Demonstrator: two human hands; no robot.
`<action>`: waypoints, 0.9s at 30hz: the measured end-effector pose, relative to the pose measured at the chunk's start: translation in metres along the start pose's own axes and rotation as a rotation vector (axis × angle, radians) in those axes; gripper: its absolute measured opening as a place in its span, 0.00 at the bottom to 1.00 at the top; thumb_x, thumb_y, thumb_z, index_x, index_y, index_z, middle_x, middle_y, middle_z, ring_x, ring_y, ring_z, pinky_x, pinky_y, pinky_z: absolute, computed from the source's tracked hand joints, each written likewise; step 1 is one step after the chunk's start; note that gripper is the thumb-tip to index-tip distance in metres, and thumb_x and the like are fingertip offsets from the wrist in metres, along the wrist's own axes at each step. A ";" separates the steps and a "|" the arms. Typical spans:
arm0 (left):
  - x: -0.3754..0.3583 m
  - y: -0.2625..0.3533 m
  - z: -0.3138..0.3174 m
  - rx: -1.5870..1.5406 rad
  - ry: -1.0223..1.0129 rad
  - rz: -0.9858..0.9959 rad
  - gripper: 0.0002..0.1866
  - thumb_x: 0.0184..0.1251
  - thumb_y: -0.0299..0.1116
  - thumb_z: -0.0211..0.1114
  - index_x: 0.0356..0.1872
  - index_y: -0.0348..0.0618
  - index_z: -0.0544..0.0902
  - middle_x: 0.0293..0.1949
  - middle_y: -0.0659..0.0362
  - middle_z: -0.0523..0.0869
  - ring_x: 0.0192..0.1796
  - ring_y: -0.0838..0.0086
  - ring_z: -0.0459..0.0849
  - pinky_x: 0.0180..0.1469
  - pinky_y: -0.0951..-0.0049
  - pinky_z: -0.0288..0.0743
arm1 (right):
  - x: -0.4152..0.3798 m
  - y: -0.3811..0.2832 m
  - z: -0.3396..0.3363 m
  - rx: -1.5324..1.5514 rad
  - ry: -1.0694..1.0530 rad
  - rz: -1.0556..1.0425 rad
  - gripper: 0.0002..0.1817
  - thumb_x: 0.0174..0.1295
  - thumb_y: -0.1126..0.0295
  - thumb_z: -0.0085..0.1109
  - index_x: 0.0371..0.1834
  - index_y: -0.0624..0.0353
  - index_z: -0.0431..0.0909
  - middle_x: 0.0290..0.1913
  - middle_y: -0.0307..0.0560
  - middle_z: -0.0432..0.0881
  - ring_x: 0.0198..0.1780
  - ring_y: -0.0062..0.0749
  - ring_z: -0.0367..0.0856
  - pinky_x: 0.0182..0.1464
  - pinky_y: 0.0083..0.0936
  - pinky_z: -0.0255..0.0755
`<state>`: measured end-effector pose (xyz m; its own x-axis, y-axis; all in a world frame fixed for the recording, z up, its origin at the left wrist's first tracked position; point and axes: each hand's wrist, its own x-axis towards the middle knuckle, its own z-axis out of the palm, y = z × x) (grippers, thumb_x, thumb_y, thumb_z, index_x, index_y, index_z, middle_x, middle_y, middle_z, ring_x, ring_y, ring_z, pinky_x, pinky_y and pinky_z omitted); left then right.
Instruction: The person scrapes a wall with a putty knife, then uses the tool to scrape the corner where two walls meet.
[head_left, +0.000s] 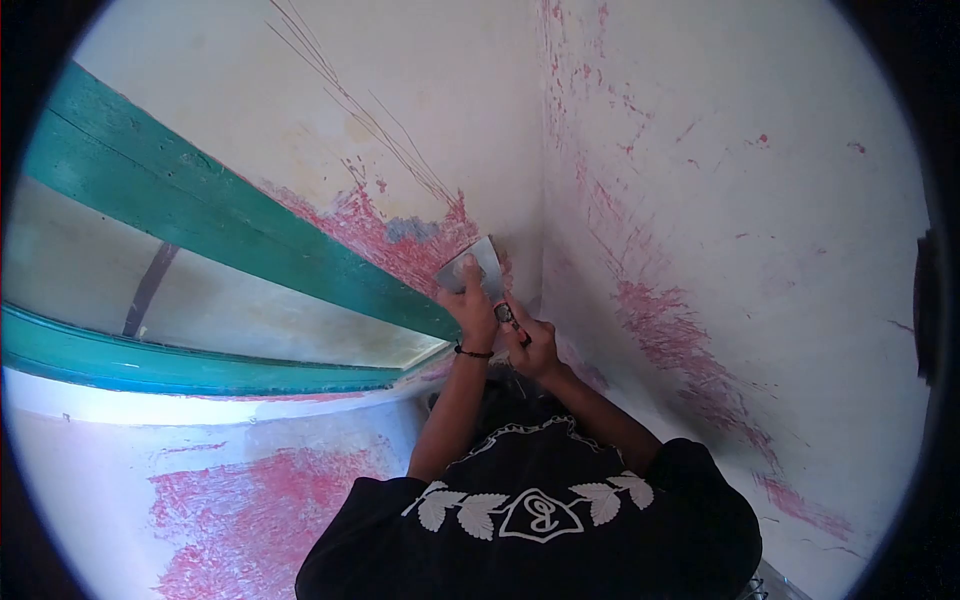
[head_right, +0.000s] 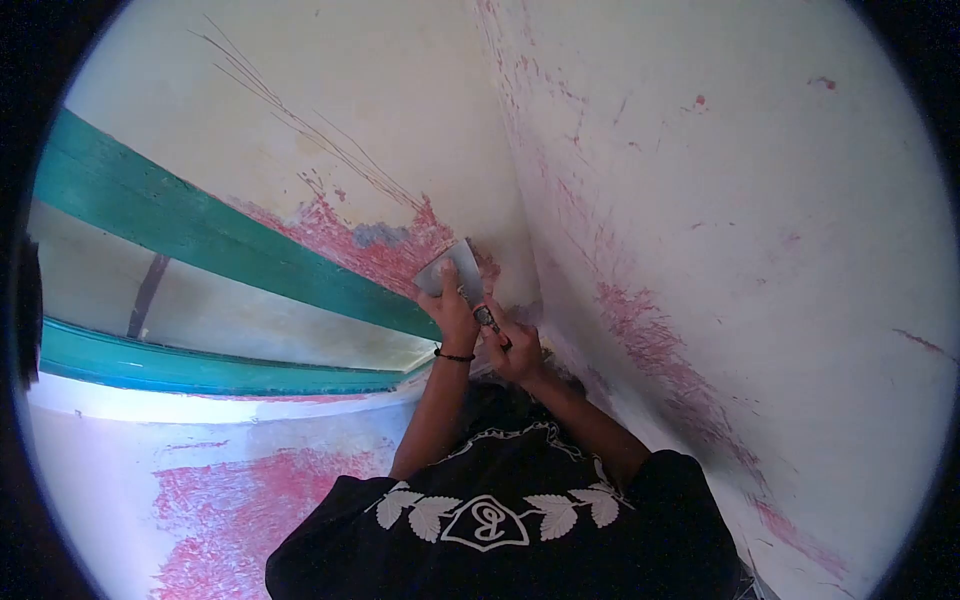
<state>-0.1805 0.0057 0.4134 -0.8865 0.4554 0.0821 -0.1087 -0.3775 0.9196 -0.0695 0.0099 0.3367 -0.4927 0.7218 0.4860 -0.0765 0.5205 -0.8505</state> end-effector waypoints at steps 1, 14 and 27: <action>-0.001 0.000 -0.004 0.014 0.007 -0.016 0.12 0.72 0.37 0.69 0.40 0.36 0.83 0.36 0.61 0.85 0.33 0.79 0.80 0.34 0.75 0.75 | 0.000 -0.001 0.002 0.030 0.013 0.000 0.27 0.66 0.72 0.57 0.70 0.65 0.73 0.23 0.49 0.77 0.20 0.29 0.76 0.27 0.27 0.71; 0.013 -0.017 -0.011 0.126 0.027 0.131 0.14 0.73 0.38 0.68 0.34 0.34 0.83 0.32 0.62 0.85 0.32 0.81 0.79 0.34 0.75 0.73 | 0.001 -0.009 0.007 0.085 0.026 0.058 0.26 0.69 0.70 0.55 0.70 0.64 0.72 0.24 0.43 0.75 0.24 0.19 0.71 0.30 0.23 0.69; 0.022 0.021 0.021 0.179 -0.064 0.106 0.15 0.75 0.37 0.66 0.32 0.34 0.85 0.30 0.64 0.85 0.31 0.82 0.79 0.31 0.75 0.72 | 0.025 -0.017 0.005 0.077 0.137 -0.023 0.27 0.70 0.69 0.55 0.72 0.63 0.71 0.24 0.40 0.76 0.24 0.18 0.69 0.30 0.22 0.69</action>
<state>-0.1932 0.0246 0.4421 -0.8577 0.4733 0.2008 0.0701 -0.2793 0.9576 -0.0848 0.0169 0.3621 -0.3678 0.7685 0.5236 -0.1548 0.5046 -0.8494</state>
